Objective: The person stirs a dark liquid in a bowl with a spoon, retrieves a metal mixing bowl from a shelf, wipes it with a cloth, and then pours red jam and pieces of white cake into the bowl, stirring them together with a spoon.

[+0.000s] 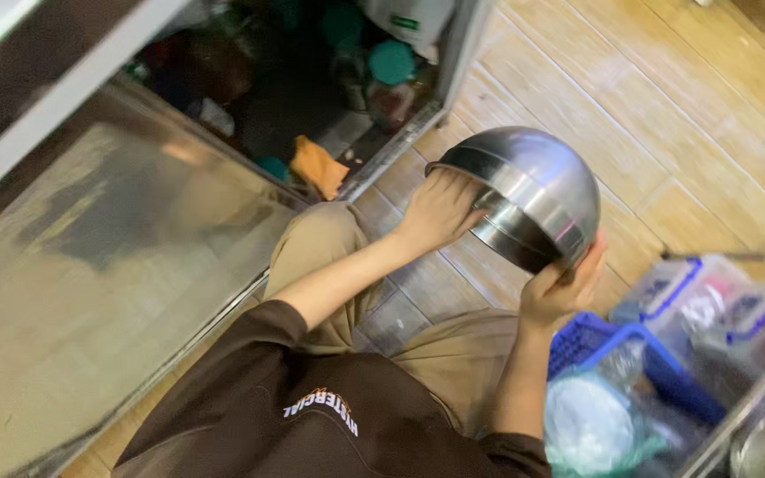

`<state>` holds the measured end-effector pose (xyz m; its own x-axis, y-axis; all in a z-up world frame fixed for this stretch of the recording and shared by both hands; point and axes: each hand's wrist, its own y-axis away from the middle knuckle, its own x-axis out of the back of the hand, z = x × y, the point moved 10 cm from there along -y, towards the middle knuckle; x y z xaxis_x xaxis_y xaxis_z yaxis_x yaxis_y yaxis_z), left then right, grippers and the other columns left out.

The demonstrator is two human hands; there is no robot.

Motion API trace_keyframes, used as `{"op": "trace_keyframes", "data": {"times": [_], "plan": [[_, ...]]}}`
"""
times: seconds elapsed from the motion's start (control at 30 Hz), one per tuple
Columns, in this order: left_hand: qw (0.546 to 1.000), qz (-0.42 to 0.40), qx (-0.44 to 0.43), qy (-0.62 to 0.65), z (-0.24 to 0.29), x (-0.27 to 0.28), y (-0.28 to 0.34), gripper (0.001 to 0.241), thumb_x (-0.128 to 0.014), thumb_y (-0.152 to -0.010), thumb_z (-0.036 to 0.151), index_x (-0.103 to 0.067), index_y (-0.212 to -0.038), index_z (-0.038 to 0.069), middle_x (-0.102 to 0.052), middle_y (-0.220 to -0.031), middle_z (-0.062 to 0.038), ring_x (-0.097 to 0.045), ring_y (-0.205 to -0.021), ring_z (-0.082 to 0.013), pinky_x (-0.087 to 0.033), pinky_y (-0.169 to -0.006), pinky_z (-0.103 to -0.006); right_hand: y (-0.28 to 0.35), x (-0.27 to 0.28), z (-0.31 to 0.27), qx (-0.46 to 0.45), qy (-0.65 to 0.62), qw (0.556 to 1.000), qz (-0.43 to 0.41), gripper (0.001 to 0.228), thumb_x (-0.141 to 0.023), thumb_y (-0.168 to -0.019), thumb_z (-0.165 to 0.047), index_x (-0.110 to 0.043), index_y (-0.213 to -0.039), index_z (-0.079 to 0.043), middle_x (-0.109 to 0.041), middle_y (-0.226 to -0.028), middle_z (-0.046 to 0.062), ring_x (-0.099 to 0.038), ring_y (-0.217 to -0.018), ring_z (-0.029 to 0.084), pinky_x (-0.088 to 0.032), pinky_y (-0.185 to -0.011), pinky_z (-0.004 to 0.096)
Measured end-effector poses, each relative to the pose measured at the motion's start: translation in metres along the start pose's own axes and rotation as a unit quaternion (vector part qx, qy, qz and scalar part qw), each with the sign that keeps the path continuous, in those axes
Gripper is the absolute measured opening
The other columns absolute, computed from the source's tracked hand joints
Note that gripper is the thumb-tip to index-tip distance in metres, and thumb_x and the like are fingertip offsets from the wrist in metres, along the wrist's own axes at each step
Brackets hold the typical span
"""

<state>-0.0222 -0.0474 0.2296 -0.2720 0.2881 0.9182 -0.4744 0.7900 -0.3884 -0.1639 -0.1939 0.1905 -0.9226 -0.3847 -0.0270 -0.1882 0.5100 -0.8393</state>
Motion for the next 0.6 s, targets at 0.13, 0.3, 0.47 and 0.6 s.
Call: {"op": "trace_keyframes", "data": {"times": [0.13,0.3,0.47,0.6], "plan": [[0.981,-0.125,0.076,0.127,0.02,-0.025,0.01,0.051,-0.064,-0.092,0.055,-0.074,-0.112,0.008,-0.071,-0.119,-0.019,-0.064,-0.113,-0.0372,-0.05,-0.1,-0.0472,0.01,-0.023,-0.009,-0.018,-0.112,0.994,-0.006,0.047,-0.042,-0.109,-0.001,-0.036,-0.154,0.008,-0.052,-0.152,0.028,-0.055,-0.141,0.046,-0.04,-0.123,0.048],[0.901,0.045,-0.149,0.406,0.094,0.051,0.029,0.05,-0.07,-0.092,0.023,-0.059,-0.137,0.003,-0.056,-0.146,-0.02,-0.054,-0.138,-0.0341,-0.045,-0.116,-0.0471,-0.04,0.013,-0.007,-0.008,0.024,0.998,0.05,0.048,-0.048,-0.11,-0.004,-0.037,-0.156,0.002,-0.063,-0.147,0.022,-0.063,-0.137,0.038,-0.038,-0.125,0.051],[0.845,0.038,-0.017,0.533,0.08,0.109,0.051,0.032,-0.068,-0.093,0.004,-0.072,-0.124,0.01,-0.065,-0.14,-0.011,-0.066,-0.127,-0.0256,-0.058,-0.103,-0.0354,-0.103,0.088,-0.044,-0.031,-0.001,0.993,0.111,0.055,-0.052,-0.11,-0.001,-0.029,-0.16,-0.001,-0.053,-0.157,0.023,-0.057,-0.145,0.037,-0.037,-0.126,0.045],[0.877,0.017,0.18,0.446,0.058,0.181,0.059,0.027,-0.093,-0.074,0.02,-0.075,-0.087,0.005,-0.075,-0.09,-0.007,-0.075,-0.083,-0.02,-0.059,-0.076,-0.0335,-0.159,0.122,-0.075,-0.118,-0.014,0.99,0.077,0.038,-0.052,-0.103,0.008,-0.045,-0.14,0.009,-0.054,-0.129,0.03,-0.053,-0.114,0.042,-0.038,-0.101,0.051]]}}
